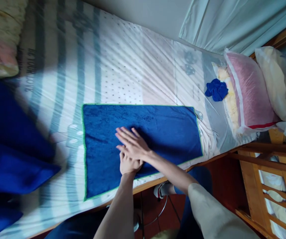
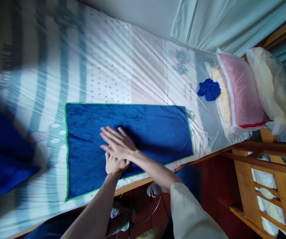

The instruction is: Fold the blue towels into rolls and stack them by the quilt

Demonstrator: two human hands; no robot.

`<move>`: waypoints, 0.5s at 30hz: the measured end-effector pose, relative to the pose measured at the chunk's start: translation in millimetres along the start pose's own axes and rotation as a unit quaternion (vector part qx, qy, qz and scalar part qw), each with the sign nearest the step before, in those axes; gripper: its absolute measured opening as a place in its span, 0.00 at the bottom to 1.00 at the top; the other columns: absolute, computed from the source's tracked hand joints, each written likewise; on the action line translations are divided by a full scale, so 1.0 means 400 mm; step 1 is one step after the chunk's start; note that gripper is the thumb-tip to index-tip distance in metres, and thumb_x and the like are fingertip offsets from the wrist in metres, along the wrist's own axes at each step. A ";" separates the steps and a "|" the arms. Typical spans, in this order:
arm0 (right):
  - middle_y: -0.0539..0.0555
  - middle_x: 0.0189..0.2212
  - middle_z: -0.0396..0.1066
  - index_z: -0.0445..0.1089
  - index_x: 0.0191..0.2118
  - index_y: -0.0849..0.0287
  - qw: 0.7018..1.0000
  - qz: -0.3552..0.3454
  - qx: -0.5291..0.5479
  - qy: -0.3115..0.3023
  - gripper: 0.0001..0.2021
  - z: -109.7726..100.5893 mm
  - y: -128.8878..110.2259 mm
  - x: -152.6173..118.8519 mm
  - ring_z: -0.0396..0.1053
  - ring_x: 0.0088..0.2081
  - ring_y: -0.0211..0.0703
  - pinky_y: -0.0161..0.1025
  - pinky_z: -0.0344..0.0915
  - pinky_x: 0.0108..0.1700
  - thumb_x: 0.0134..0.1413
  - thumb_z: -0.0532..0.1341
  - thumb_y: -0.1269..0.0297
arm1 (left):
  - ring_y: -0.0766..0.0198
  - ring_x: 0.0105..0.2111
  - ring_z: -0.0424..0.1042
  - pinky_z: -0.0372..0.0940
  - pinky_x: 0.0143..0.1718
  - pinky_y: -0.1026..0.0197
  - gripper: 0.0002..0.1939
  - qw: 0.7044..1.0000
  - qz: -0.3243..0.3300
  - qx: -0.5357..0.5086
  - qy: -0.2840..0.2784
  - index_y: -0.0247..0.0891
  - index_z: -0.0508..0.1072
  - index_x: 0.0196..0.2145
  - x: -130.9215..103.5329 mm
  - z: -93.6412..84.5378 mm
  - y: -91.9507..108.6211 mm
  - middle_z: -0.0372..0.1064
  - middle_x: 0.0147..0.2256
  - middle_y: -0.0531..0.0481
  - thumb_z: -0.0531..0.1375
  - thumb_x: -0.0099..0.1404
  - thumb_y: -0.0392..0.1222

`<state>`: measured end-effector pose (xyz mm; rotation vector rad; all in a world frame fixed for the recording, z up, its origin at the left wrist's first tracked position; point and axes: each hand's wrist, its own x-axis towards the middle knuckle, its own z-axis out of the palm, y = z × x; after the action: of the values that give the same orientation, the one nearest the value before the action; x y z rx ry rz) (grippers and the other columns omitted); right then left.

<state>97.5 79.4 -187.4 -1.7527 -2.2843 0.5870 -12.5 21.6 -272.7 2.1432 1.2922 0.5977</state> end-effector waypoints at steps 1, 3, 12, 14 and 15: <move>0.55 0.72 0.54 0.60 0.70 0.60 1.000 0.028 -0.002 -0.002 0.25 -0.015 0.062 -0.019 0.44 0.75 0.40 0.48 0.39 0.76 0.73 0.50 0.59 | 0.41 0.72 0.48 0.42 0.71 0.32 0.33 1.000 -0.003 0.005 0.017 0.39 0.63 0.69 0.002 -0.006 0.010 0.57 0.69 0.37 0.55 0.67 0.45; 0.57 0.71 0.55 0.59 0.70 0.60 0.998 0.066 -0.016 0.016 0.25 -0.056 0.211 -0.070 0.46 0.75 0.42 0.51 0.39 0.76 0.73 0.50 0.61 | 0.43 0.71 0.52 0.44 0.72 0.35 0.32 0.999 -0.007 0.009 0.032 0.41 0.65 0.68 0.007 -0.017 0.031 0.57 0.70 0.40 0.55 0.67 0.43; 0.64 0.73 0.51 0.51 0.73 0.68 0.947 0.279 -0.143 0.069 0.29 -0.244 0.686 -0.267 0.45 0.75 0.45 0.50 0.44 0.75 0.73 0.45 0.61 | 0.46 0.70 0.55 0.45 0.72 0.38 0.33 0.998 0.005 0.026 0.048 0.44 0.62 0.70 0.018 -0.034 0.056 0.55 0.70 0.44 0.55 0.67 0.41; 0.64 0.73 0.49 0.50 0.74 0.68 0.940 0.296 -0.152 0.081 0.29 -0.245 0.714 -0.276 0.45 0.75 0.45 0.51 0.44 0.75 0.73 0.44 0.60 | 0.46 0.70 0.55 0.45 0.72 0.39 0.34 0.998 0.007 0.031 0.046 0.44 0.62 0.70 0.018 -0.034 0.055 0.54 0.70 0.44 0.55 0.67 0.42; 0.64 0.74 0.49 0.49 0.74 0.68 0.937 0.302 -0.154 0.087 0.30 -0.242 0.722 -0.278 0.44 0.75 0.45 0.51 0.44 0.75 0.73 0.43 0.60 | 0.46 0.70 0.55 0.45 0.72 0.39 0.34 0.998 0.007 0.033 0.045 0.44 0.62 0.70 0.018 -0.035 0.055 0.55 0.70 0.44 0.55 0.67 0.42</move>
<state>419.9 53.5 -214.8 -2.5662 -1.7704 0.1434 -3.9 23.1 -247.3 2.2022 1.3640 0.6722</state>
